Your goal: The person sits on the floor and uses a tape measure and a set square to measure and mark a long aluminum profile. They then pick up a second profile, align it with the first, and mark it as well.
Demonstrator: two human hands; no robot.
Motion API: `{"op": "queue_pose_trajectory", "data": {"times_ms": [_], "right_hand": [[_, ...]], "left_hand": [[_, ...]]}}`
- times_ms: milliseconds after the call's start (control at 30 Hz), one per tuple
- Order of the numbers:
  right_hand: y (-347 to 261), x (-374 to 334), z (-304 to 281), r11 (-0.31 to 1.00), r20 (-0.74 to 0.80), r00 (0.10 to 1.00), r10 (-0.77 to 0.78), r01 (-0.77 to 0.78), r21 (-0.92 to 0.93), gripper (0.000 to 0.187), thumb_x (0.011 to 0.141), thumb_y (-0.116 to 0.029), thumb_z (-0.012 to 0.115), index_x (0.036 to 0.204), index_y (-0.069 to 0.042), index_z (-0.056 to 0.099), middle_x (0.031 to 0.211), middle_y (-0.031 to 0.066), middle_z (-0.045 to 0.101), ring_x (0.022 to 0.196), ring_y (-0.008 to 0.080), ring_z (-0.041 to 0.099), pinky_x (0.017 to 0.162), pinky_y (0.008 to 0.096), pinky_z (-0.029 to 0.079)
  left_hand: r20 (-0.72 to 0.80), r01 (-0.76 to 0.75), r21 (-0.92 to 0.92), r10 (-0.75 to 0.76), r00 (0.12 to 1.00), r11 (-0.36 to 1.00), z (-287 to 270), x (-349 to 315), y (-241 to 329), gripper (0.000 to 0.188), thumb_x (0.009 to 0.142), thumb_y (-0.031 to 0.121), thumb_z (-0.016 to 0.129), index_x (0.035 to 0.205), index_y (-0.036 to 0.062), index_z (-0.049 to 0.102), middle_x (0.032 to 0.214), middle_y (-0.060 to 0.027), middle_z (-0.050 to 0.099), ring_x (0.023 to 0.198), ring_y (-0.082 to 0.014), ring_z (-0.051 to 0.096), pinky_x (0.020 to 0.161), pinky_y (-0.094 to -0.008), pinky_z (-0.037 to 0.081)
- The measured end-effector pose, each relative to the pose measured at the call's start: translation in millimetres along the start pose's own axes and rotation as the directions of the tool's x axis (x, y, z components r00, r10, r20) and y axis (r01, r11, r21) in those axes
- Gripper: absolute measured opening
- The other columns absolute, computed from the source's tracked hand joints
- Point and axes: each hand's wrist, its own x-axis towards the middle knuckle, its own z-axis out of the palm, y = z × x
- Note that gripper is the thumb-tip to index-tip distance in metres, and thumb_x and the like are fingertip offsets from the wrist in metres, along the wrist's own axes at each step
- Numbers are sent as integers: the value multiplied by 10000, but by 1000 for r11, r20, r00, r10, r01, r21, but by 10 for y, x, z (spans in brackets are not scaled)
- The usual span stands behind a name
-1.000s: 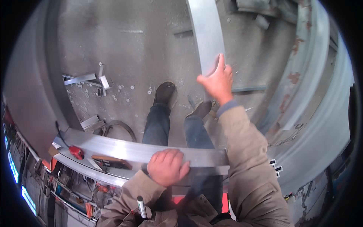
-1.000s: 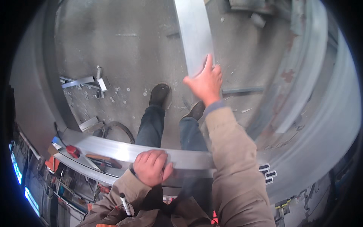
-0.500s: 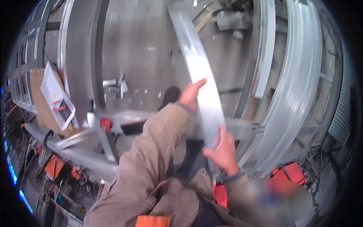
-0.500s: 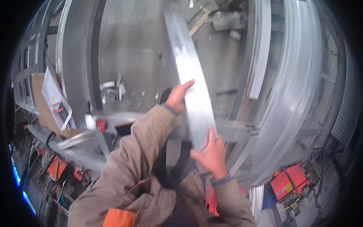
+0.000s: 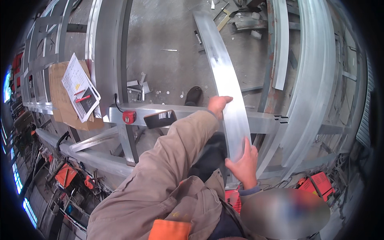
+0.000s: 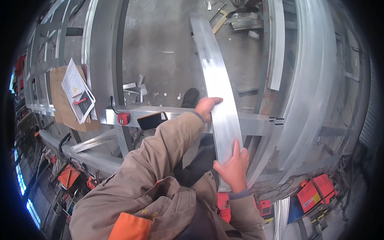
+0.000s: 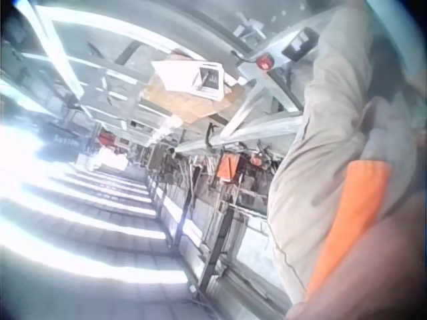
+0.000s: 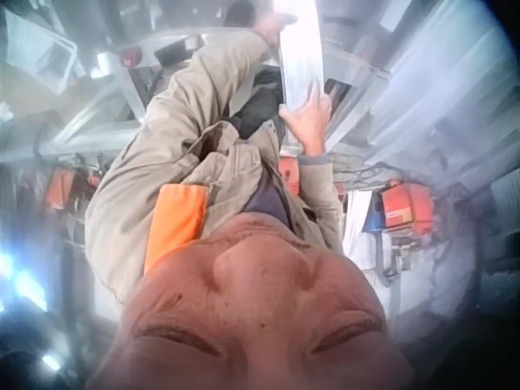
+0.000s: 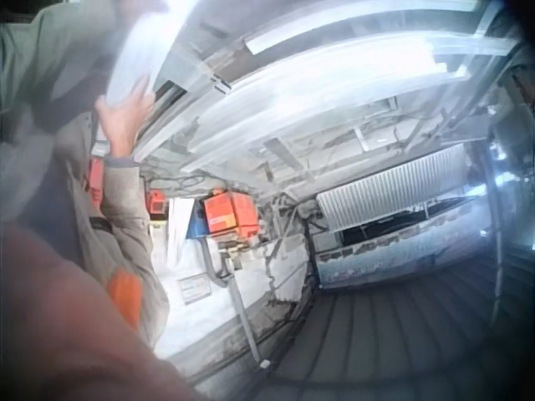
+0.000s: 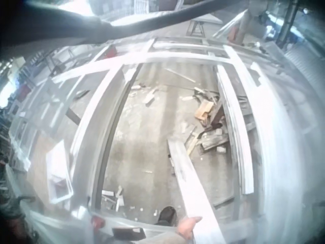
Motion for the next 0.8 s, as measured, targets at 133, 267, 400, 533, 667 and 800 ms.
{"op": "queue_pose_trajectory", "data": {"times_ms": [133, 267, 400, 533, 667, 800], "right_hand": [[200, -605, 98, 999, -81, 996, 28, -31, -44, 1186, 698, -328, 931, 1718, -91, 375, 1481, 329, 441, 1344, 518, 478, 1176, 599, 405], [411, -1201, 223, 999, -160, 987, -12, 5, -42, 1190, 672, -321, 940, 1708, -95, 398, 1500, 313, 416, 1365, 531, 457, 1182, 609, 394], [680, -1684, 475, 998, -117, 991, 70, -69, 11, 1197, 631, -292, 954, 1681, -92, 415, 1509, 286, 414, 1374, 531, 451, 1187, 603, 385], [1348, -2463, 1227, 992, -98, 989, 109, -103, 69, 1199, 595, -255, 964, 1655, -91, 427, 1467, 273, 432, 1369, 514, 467, 1161, 606, 406], [1919, -3193, 2041, 981, -99, 987, 130, -113, 159, 1196, 561, -235, 971, 1629, -82, 455, 1442, 270, 461, 1315, 499, 512, 1109, 629, 434], [2181, -3684, 2851, 976, -213, 961, 175, -142, 162, 1290, 514, -238, 1003, 1665, -100, 436, 1567, 305, 429, 1346, 506, 517, 1137, 627, 429]], "left_hand": [[92, 82, 66, -87, 992, 994, -88, -356, -319, 417, 988, 55, 767, 1351, -125, 670, 1295, -242, 756, 1167, -376, 756, 1026, -520, 609], [171, 97, 43, -103, 980, 994, -266, -526, -267, 415, 1041, 188, 737, 1392, -19, 659, 1343, -195, 741, 1284, -357, 713, 1186, -521, 538], [179, 204, 168, -233, 956, 964, -425, -897, -585, 487, 1127, 279, 650, 1500, -29, 593, 1453, -223, 699, 1343, -403, 687, 1203, -573, 524], [13, 312, 367, -340, 940, 877, -837, -1353, -1253, 497, 1118, 265, 695, 1546, 37, 584, 1493, -169, 696, 1376, -373, 672, 1194, -554, 532], [125, 393, 407, -476, 870, 825, -1395, -1532, -1964, 509, 1113, 260, 712, 1558, 55, 575, 1507, -133, 693, 1411, -338, 650, 1226, -549, 495], [148, 443, 517, -586, 796, 732, -1960, -1457, -2412, 512, 1128, 301, 696, 1557, 45, 585, 1534, -122, 677, 1427, -301, 637, 1235, -510, 478]]}}
